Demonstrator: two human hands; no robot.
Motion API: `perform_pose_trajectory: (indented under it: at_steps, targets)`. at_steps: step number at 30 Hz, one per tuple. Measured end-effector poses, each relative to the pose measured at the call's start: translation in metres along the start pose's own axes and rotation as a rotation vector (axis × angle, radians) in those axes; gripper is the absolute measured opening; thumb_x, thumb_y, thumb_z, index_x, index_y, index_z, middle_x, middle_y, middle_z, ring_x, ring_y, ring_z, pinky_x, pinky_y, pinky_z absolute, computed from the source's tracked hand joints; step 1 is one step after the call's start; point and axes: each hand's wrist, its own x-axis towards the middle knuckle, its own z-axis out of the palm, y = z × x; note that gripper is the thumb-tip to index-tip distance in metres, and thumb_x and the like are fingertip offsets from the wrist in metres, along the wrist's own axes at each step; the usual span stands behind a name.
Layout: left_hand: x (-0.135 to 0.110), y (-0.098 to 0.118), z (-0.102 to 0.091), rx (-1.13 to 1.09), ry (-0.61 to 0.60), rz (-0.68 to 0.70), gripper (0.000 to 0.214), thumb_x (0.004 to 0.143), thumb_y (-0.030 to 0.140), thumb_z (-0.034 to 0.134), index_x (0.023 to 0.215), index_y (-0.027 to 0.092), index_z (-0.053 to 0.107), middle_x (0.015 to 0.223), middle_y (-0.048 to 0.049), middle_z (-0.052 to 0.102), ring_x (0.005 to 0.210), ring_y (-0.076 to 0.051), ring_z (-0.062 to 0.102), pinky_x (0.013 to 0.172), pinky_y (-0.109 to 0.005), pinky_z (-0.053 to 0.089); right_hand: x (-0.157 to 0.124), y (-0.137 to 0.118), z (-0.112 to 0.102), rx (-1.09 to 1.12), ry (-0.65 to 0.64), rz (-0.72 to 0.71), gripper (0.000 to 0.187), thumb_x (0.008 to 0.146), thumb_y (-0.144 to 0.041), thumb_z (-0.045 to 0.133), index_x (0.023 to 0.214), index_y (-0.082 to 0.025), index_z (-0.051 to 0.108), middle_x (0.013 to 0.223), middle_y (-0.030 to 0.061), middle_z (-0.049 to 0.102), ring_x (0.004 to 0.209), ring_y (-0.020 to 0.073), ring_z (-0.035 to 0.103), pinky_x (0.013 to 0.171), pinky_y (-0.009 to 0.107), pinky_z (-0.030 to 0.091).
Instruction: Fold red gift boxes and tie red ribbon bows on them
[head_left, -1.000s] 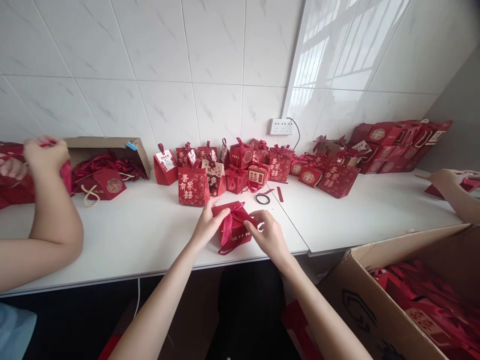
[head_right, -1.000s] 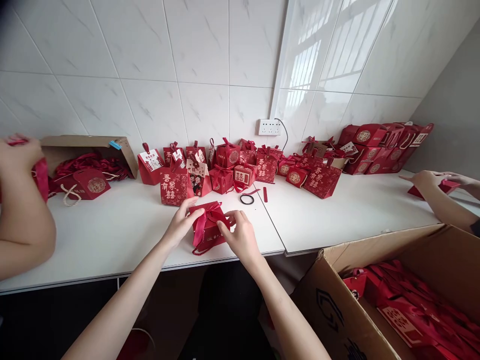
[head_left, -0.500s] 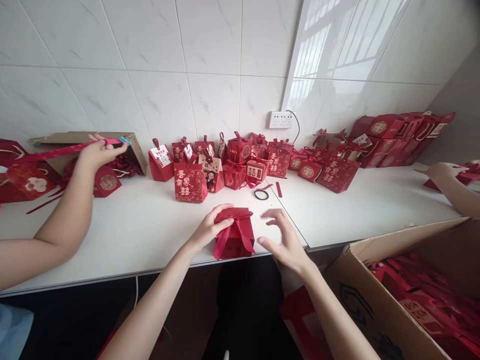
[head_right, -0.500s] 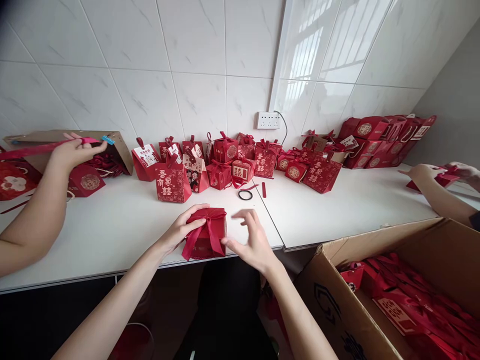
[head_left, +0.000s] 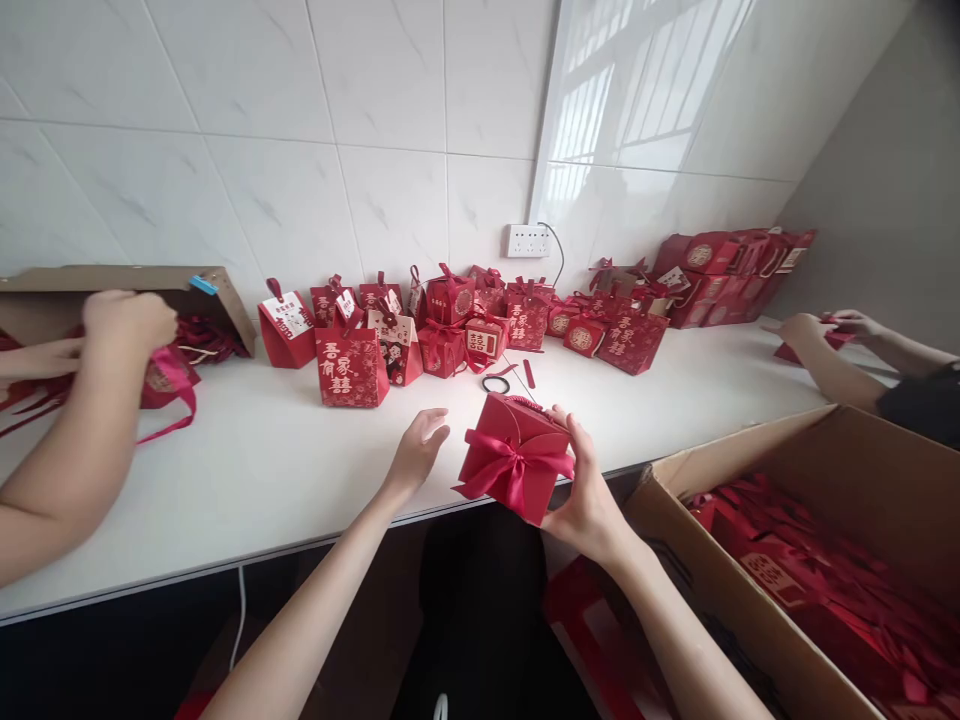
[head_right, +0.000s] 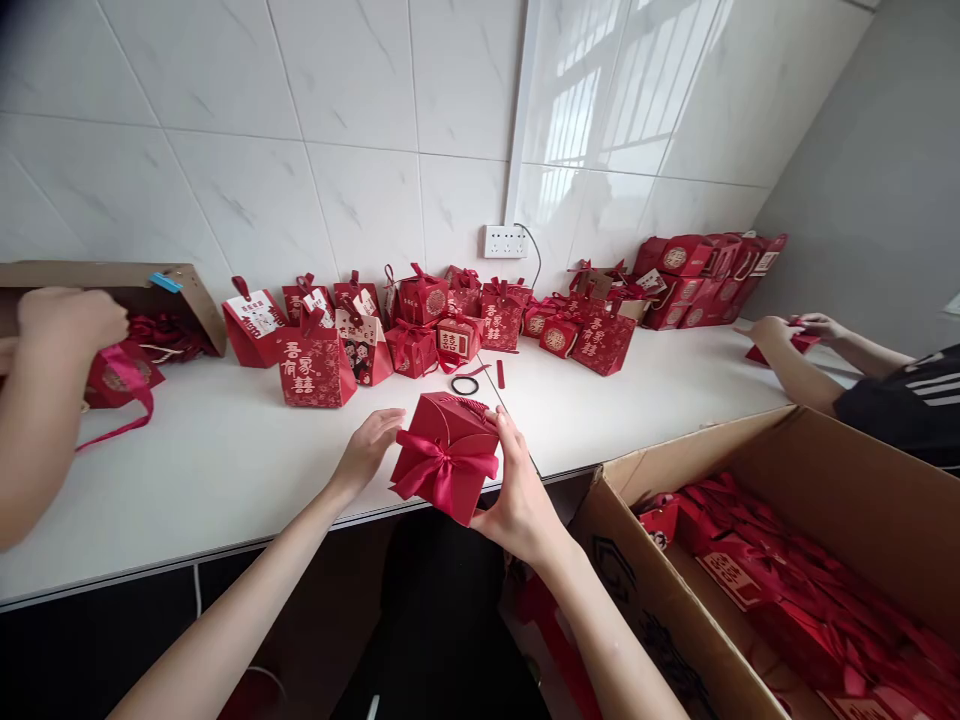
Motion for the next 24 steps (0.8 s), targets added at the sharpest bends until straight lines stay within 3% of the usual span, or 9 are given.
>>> perform_pose_trajectory:
  at_steps: [3,7,9,12,15,20,24]
  targets:
    - [0.002,0.017,0.021,-0.027,-0.004,0.073,0.033,0.075,0.041,0.055,0.097,0.016,0.058,0.11,-0.0108,0.062,0.107,-0.025,0.056,0.091,-0.038,0.043,0.009,-0.005,-0.019,-0.031,0.04,-0.062,0.106,0.07,-0.028,0.074,0.145,-0.026,-0.001,0.142,0.0171,0.033,0.135,0.0341,0.026,0.105,0.058,0.031]
    - [-0.03,0.053,0.033,-0.229,0.103,0.353,0.034,0.085,0.047,0.04,0.092,0.018,0.058,0.098,-0.0068,0.061,0.094,-0.02,0.058,0.08,-0.032,0.047,0.011,-0.016,-0.039,-0.085,0.08,-0.074,0.104,0.069,-0.027,0.075,0.145,-0.028,0.004,0.144,0.0154,0.03,0.134,0.035,0.027,0.105,0.057,0.033]
    - [-0.052,0.07,0.035,-0.181,0.06,0.428,0.034,0.083,0.049,0.046,0.095,0.019,0.058,0.095,-0.0057,0.061,0.09,-0.02,0.057,0.08,-0.032,0.046,0.007,-0.021,-0.046,-0.12,0.094,-0.068,0.103,0.068,-0.026,0.076,0.145,-0.028,0.007,0.143,0.0147,0.029,0.134,0.0347,0.029,0.105,0.056,0.034]
    - [-0.076,0.087,0.042,-0.029,-0.039,0.415,0.025,0.08,0.041,0.057,0.094,0.02,0.057,0.09,-0.004,0.06,0.083,-0.018,0.058,0.078,-0.03,0.046,0.0,-0.026,-0.055,-0.151,0.124,-0.052,0.103,0.068,-0.027,0.076,0.145,-0.029,0.007,0.142,0.0134,0.032,0.133,0.0346,0.03,0.105,0.057,0.035]
    - [-0.087,0.095,0.053,0.004,0.003,0.514,0.012,0.084,0.03,0.055,0.08,0.02,0.05,0.082,-0.0022,0.055,0.078,-0.015,0.055,0.072,-0.027,0.046,-0.007,-0.031,-0.064,-0.197,0.142,-0.029,0.104,0.067,-0.025,0.076,0.145,-0.028,0.007,0.141,0.0142,0.033,0.132,0.0347,0.032,0.102,0.056,0.038]
    - [-0.103,0.102,0.079,0.023,0.051,0.965,0.015,0.08,0.01,0.057,0.084,0.021,0.048,0.078,-0.0005,0.055,0.074,-0.013,0.054,0.066,-0.026,0.047,-0.02,-0.041,-0.081,-0.295,0.158,0.046,0.101,0.068,-0.019,0.074,0.145,-0.028,0.009,0.14,0.0155,0.033,0.131,0.0342,0.033,0.098,0.053,0.043]
    - [-0.117,0.106,0.101,0.126,0.041,1.321,0.018,0.076,0.008,0.06,0.088,0.02,0.053,0.073,-0.0003,0.059,0.068,-0.013,0.054,0.067,-0.031,0.048,-0.034,-0.047,-0.091,-0.353,0.23,0.121,0.094,0.072,-0.025,0.071,0.144,-0.03,0.01,0.139,0.0136,0.034,0.129,0.0324,0.036,0.1,0.054,0.041]
